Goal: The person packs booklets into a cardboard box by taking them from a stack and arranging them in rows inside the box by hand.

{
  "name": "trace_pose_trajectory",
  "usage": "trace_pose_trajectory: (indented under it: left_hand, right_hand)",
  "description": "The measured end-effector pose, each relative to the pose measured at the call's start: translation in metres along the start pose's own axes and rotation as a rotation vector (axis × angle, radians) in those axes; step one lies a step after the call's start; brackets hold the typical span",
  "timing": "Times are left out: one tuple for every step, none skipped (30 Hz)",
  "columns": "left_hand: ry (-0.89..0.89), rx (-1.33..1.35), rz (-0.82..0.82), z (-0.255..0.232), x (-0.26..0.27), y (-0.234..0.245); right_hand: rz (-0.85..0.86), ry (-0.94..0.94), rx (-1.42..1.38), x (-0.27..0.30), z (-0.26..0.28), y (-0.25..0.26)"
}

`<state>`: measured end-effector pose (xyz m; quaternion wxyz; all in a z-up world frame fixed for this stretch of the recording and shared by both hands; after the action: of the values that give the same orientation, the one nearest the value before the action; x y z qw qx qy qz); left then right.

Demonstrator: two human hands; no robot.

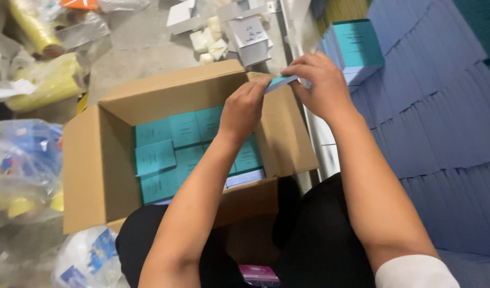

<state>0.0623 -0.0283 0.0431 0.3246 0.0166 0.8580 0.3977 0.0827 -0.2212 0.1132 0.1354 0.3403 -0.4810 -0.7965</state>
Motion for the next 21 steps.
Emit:
trace_pose_trajectory:
  left_hand:
    - [-0.008, 0.008, 0.004, -0.004, -0.011, -0.006]
    - [-0.063, -0.012, -0.039, -0.009, -0.022, -0.012]
    - [-0.119, -0.031, -0.083, -0.013, -0.034, -0.018]
    - [-0.126, -0.02, -0.079, -0.017, -0.046, -0.026]
    - [-0.184, -0.04, -0.103, -0.022, -0.058, -0.033]
    - [-0.24, -0.061, -0.131, -0.027, -0.07, -0.04]
    - [-0.246, -0.052, -0.131, -0.031, -0.081, -0.049]
    - [-0.288, -0.068, -0.149, -0.037, -0.091, -0.057]
    - [-0.33, -0.085, -0.169, -0.041, -0.101, -0.066]
    - [-0.331, -0.073, -0.164, -0.045, -0.109, -0.076]
    - [-0.361, -0.083, -0.172, -0.049, -0.117, -0.085]
    - [-0.393, -0.093, -0.185, -0.052, -0.124, -0.093]
    - [-0.396, -0.081, -0.184, -0.055, -0.129, -0.101]
    - [-0.409, -0.086, -0.175, -0.057, -0.134, -0.109]
    - [-0.422, -0.091, -0.166, -0.059, -0.138, -0.116]
    - [-0.425, -0.081, -0.168, -0.059, -0.142, -0.124]
    - [-0.42, -0.044, -0.166, -0.059, -0.145, -0.132]
    - [-0.412, -0.007, -0.162, -0.058, -0.146, -0.14]
    - [-0.411, 0.002, -0.161, -0.056, -0.145, -0.149]
    - [-0.4, 0.018, -0.137, -0.052, -0.144, -0.157]
    - [-0.389, 0.034, -0.113, -0.048, -0.142, -0.165]
  right_hand:
    - [-0.002, -0.01, 0.007, 0.001, -0.006, 0.004]
    - [-0.06, -0.106, -0.079, 0.004, -0.014, 0.009]
    - [-0.119, -0.202, -0.164, 0.007, -0.023, 0.014]
    - [-0.122, -0.212, -0.155, 0.01, -0.032, 0.019]
    - [-0.215, -0.157, -0.022, 0.014, -0.039, 0.026]
    - [-0.303, -0.095, 0.111, 0.017, -0.046, 0.032]
    - [-0.303, -0.102, 0.12, 0.02, -0.055, 0.037]
    - [-0.365, -0.138, 0.041, 0.025, -0.064, 0.041]
    - [-0.427, -0.174, -0.038, 0.029, -0.073, 0.043]
    - [-0.423, -0.184, -0.031, 0.033, -0.082, 0.042]
    - [-0.476, -0.254, -0.028, 0.037, -0.092, 0.042]
    - [-0.531, -0.32, -0.022, 0.041, -0.102, 0.043]
    - [-0.53, -0.327, -0.013, 0.044, -0.111, 0.042]
    - [-0.57, -0.338, -0.027, 0.048, -0.121, 0.041]
    - [-0.609, -0.349, -0.041, 0.053, -0.129, 0.039]
    - [-0.608, -0.353, -0.031, 0.056, -0.138, 0.035]
    - [-0.636, -0.357, -0.007, 0.059, -0.146, 0.031]
    - [-0.661, -0.363, 0.015, 0.064, -0.153, 0.026]
    - [-0.656, -0.368, 0.022, 0.068, -0.161, 0.022]
    - [-0.625, -0.367, 0.098, 0.07, -0.168, 0.016]
    - [-0.592, -0.366, 0.173, 0.073, -0.174, 0.012]
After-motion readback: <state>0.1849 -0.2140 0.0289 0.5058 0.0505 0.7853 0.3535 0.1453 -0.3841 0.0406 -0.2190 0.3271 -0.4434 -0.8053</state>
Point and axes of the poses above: each hand's wrist, its own x-axis away from the middle knuckle, its own y-axis out of the back of the hand, z = x × y, the point moved 2 cm from there along -x, towards the middle knuckle, and after that the axes turned 8 degrees about z, right-handed, at the moved point
